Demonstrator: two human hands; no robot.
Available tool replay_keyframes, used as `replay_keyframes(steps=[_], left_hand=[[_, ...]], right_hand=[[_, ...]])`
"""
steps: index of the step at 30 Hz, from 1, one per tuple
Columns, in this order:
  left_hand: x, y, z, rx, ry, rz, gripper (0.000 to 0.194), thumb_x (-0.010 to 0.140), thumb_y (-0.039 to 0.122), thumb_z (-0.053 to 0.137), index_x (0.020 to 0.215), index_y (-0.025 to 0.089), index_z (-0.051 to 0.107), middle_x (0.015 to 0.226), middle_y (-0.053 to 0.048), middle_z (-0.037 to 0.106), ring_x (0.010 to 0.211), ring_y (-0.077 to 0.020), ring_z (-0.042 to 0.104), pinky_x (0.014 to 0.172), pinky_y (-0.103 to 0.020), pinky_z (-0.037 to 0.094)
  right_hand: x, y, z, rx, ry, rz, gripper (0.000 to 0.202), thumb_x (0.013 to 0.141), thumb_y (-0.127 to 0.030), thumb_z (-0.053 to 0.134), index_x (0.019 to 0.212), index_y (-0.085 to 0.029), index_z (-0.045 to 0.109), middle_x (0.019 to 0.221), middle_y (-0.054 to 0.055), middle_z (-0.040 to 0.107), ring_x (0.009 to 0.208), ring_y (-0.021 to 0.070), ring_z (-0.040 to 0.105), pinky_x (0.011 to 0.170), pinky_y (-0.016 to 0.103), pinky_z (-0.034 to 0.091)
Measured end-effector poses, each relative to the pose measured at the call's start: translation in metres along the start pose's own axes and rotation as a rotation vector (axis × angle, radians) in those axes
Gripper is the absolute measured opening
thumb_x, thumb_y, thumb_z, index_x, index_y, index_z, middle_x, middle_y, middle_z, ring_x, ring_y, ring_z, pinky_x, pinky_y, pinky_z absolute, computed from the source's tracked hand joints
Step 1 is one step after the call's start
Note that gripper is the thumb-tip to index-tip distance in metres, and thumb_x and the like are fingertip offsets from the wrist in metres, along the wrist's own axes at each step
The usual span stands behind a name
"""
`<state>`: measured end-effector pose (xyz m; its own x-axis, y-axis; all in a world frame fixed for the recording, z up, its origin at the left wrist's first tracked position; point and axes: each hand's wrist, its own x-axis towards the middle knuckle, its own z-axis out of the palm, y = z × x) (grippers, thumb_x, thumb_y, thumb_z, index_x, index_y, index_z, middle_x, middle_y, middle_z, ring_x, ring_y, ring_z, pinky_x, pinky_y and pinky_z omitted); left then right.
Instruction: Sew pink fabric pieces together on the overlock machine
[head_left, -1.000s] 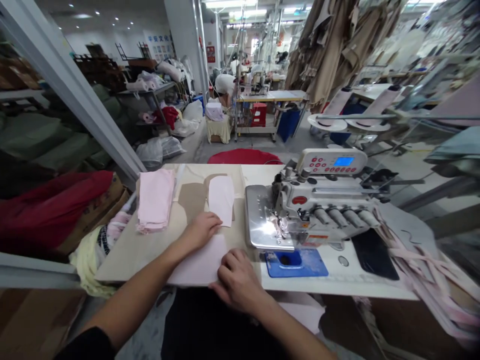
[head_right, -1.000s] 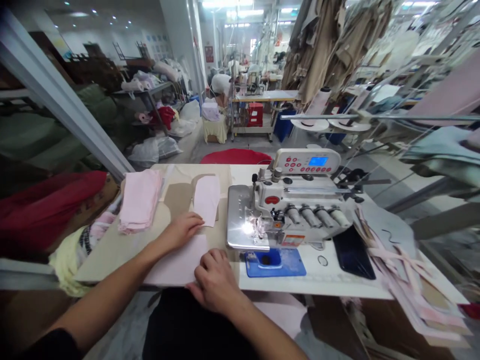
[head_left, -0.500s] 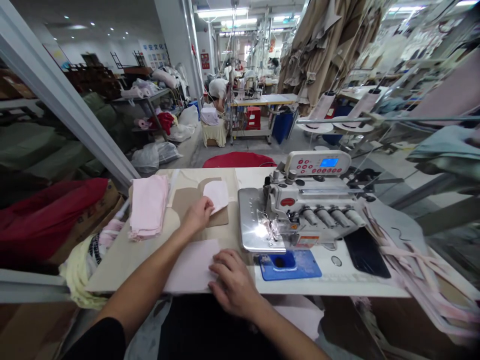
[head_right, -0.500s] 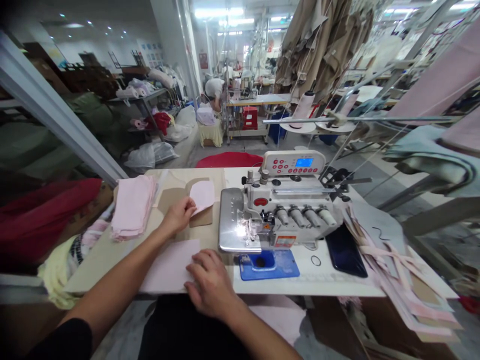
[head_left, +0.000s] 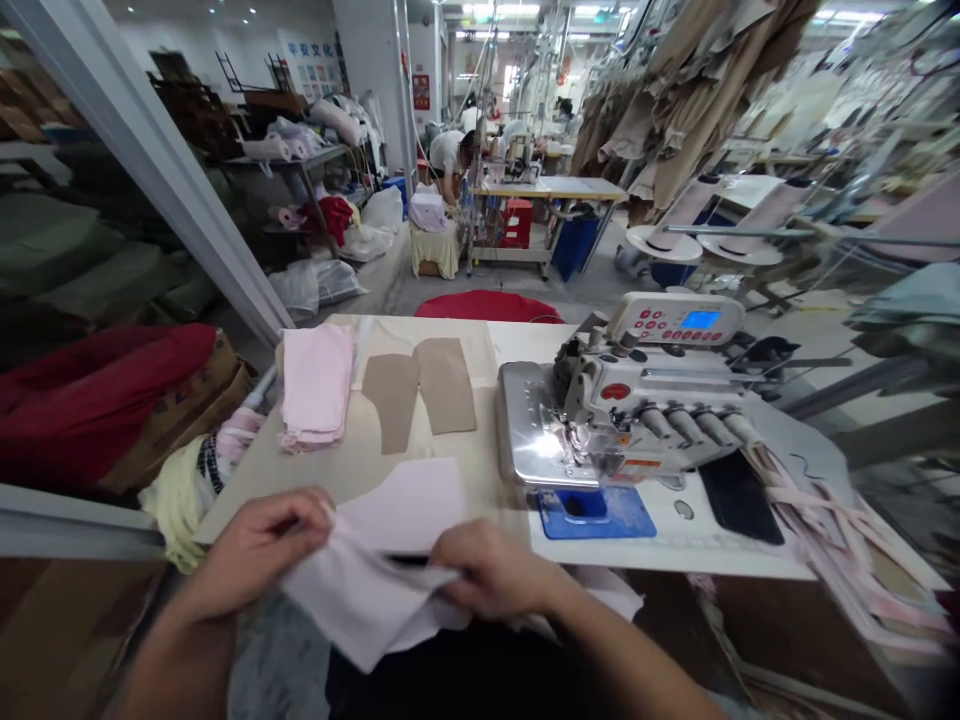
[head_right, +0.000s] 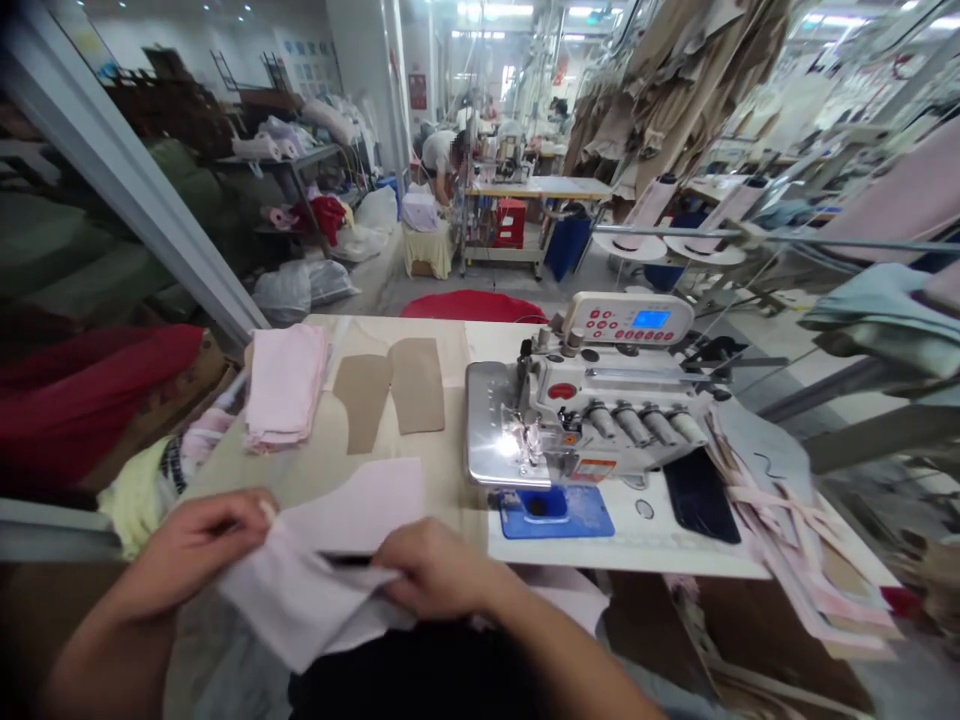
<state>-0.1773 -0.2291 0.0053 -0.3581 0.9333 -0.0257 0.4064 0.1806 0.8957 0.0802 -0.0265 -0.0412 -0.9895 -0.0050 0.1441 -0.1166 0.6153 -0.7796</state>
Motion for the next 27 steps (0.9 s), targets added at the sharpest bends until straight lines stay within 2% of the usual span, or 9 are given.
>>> replay_keyframes(steps=[2,5,7,11,15,19,23,25,27], left_hand=[[0.008,-0.027,0.002,0.23,0.183,-0.14,0.03,0.086,0.05,0.063,0.091,0.023,0.075,0.094,-0.005,0.077,0.084,-0.0221,0.07,0.074,-0.031,0.056],[0.019,-0.059,0.007,0.504,0.3,-0.186,0.03,0.086,0.044,0.059,0.099,0.023,0.076,0.098,-0.003,0.079,0.09,-0.0231,0.072,0.082,-0.032,0.056],[0.022,-0.074,0.008,0.595,0.319,-0.145,0.03,0.087,0.041,0.056,0.097,0.022,0.076,0.097,-0.003,0.079,0.089,-0.0225,0.073,0.083,-0.031,0.056],[0.02,-0.085,0.002,0.661,0.305,-0.058,0.027,0.088,0.039,0.054,0.095,0.023,0.074,0.095,-0.003,0.078,0.087,-0.0211,0.072,0.082,-0.03,0.055],[0.023,-0.078,0.006,0.766,0.222,-0.04,0.023,0.088,0.028,0.052,0.095,0.023,0.073,0.097,-0.005,0.074,0.093,-0.0236,0.068,0.085,-0.035,0.052],[0.034,-0.055,0.042,0.914,0.314,0.019,0.029,0.078,0.012,0.054,0.096,0.023,0.075,0.103,-0.01,0.068,0.101,-0.0308,0.06,0.089,-0.048,0.048],[0.053,-0.03,0.092,0.675,0.002,0.339,0.03,0.085,0.01,0.054,0.103,0.023,0.074,0.111,-0.009,0.068,0.106,-0.0251,0.059,0.094,-0.043,0.048],[0.064,-0.024,0.109,0.644,-0.064,0.419,0.031,0.09,0.013,0.055,0.113,0.024,0.072,0.121,-0.01,0.067,0.112,-0.0261,0.057,0.097,-0.045,0.047],[0.077,-0.02,0.118,0.665,-0.066,0.438,0.033,0.092,0.015,0.056,0.119,0.025,0.07,0.128,-0.01,0.066,0.116,-0.0273,0.054,0.1,-0.047,0.046]], right_hand=[[0.014,0.005,-0.007,-0.042,0.159,0.288,0.02,0.092,-0.028,0.059,0.11,-0.021,0.067,0.096,0.005,0.074,0.083,0.0169,0.067,0.075,0.025,0.048],[0.029,0.016,-0.007,-0.192,0.294,0.641,0.048,0.091,-0.032,0.063,0.136,-0.02,0.052,0.096,0.007,0.074,0.082,0.021,0.068,0.072,0.027,0.045],[0.033,0.019,-0.001,-0.286,0.262,0.703,0.052,0.091,-0.033,0.063,0.139,-0.022,0.048,0.091,0.006,0.074,0.08,0.0219,0.069,0.069,0.027,0.042],[0.029,0.019,0.013,-0.433,0.217,0.723,0.024,0.094,-0.03,0.056,0.117,-0.023,0.06,0.09,0.005,0.075,0.082,0.0216,0.07,0.068,0.027,0.039],[0.023,0.018,0.02,-0.472,0.2,0.71,0.017,0.095,-0.029,0.055,0.108,-0.022,0.064,0.091,0.006,0.076,0.081,0.021,0.069,0.067,0.027,0.037],[0.02,0.019,0.023,-0.506,0.224,0.69,0.015,0.096,-0.028,0.053,0.104,-0.022,0.064,0.093,0.006,0.076,0.08,0.02,0.069,0.065,0.027,0.035],[0.02,0.019,0.025,-0.518,0.244,0.686,0.014,0.097,-0.026,0.052,0.104,-0.022,0.064,0.093,0.005,0.076,0.078,0.0185,0.069,0.064,0.027,0.034],[0.02,0.019,0.025,-0.521,0.249,0.696,0.015,0.098,-0.026,0.051,0.104,-0.021,0.064,0.093,0.005,0.076,0.078,0.018,0.069,0.063,0.027,0.034],[0.02,0.018,0.025,-0.525,0.248,0.695,0.015,0.098,-0.027,0.051,0.102,-0.021,0.064,0.093,0.005,0.075,0.078,0.0178,0.069,0.063,0.027,0.034]])
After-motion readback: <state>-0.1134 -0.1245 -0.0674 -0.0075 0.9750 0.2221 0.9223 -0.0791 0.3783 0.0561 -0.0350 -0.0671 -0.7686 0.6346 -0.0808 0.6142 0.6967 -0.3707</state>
